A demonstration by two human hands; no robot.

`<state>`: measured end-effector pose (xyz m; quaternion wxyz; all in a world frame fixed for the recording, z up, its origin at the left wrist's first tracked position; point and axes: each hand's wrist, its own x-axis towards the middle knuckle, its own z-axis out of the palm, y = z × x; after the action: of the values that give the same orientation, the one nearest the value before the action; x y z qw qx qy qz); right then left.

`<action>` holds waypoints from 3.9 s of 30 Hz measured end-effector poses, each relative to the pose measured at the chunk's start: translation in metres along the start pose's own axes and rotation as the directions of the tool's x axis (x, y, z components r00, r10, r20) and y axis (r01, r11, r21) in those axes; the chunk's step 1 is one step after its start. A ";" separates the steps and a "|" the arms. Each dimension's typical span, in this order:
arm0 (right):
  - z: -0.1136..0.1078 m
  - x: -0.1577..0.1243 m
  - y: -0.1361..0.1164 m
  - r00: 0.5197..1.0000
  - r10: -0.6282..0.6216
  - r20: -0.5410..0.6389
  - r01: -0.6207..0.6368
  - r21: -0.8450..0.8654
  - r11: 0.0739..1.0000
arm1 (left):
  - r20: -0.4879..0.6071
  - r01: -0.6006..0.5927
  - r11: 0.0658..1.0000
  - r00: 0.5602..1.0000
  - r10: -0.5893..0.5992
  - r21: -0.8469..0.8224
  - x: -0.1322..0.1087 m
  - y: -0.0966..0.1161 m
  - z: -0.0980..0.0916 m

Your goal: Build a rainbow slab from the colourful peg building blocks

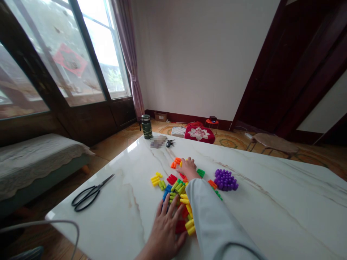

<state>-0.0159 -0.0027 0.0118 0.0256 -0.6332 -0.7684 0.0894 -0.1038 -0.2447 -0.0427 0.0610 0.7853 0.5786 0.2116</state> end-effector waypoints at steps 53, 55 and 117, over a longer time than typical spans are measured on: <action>0.012 -0.085 -0.097 0.861 -0.497 -0.109 0.508 0.232 0.829 | -0.202 -0.069 0.993 0.976 0.086 0.093 0.005 0.000 0.006; -0.003 -0.095 -0.076 0.856 -0.450 -0.253 0.514 0.327 0.793 | -0.130 -0.046 0.997 0.990 0.054 0.069 0.005 0.000 0.003; 0.010 -0.150 0.229 0.822 0.431 -0.372 -0.312 0.339 0.888 | -0.169 -0.081 0.974 0.978 0.119 0.214 0.004 -0.009 0.013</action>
<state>0.2341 -0.1085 -0.0260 0.2631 -0.7663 -0.5841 0.0491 -0.1053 -0.2366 -0.0563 -0.0840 0.7931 0.5601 0.2239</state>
